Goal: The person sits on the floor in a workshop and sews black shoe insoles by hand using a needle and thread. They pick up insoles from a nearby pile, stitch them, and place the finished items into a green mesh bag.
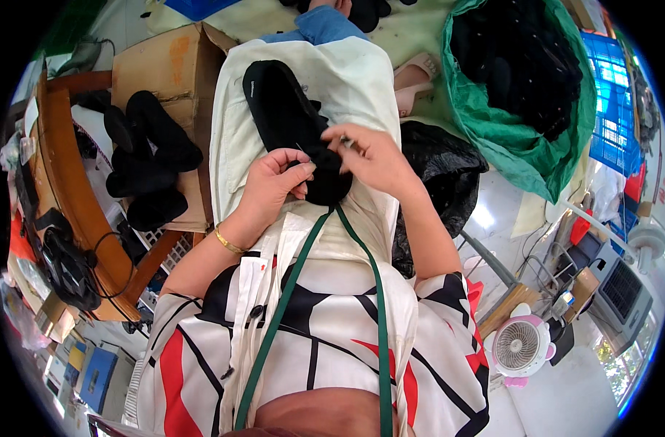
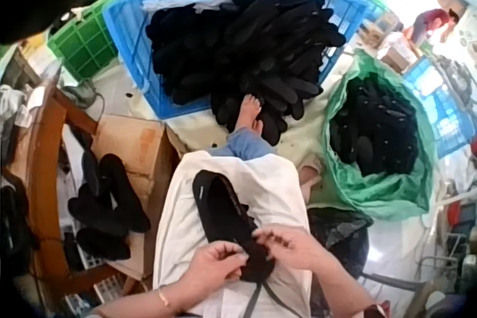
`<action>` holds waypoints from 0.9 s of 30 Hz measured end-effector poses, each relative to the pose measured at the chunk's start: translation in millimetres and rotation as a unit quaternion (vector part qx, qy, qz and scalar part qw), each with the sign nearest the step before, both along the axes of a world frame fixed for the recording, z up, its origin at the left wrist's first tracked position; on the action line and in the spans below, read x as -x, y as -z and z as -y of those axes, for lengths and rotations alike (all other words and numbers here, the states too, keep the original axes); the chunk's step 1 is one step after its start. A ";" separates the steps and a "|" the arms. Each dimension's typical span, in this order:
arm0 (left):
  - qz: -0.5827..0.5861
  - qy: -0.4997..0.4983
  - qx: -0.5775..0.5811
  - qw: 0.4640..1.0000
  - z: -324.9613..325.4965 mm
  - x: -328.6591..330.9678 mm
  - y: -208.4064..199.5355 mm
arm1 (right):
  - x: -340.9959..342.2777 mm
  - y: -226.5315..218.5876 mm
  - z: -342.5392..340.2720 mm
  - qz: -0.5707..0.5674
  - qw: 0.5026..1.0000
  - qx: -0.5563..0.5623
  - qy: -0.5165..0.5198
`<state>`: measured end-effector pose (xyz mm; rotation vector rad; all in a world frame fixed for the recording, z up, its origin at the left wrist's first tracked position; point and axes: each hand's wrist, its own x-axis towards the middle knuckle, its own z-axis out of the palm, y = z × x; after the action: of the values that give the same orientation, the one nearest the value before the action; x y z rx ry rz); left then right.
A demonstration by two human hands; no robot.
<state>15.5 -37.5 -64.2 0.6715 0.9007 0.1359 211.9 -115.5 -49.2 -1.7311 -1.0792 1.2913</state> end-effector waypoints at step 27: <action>-0.014 0.170 -0.294 0.940 -38.2 29.7 -19.0 | 54.4 -22.0 -12.2 0.148 0.980 -0.130 0.007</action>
<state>-14.3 0.7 -45.3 1.3806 0.7558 0.0855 157.5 -103.2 -27.1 -1.7583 -1.3364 0.8556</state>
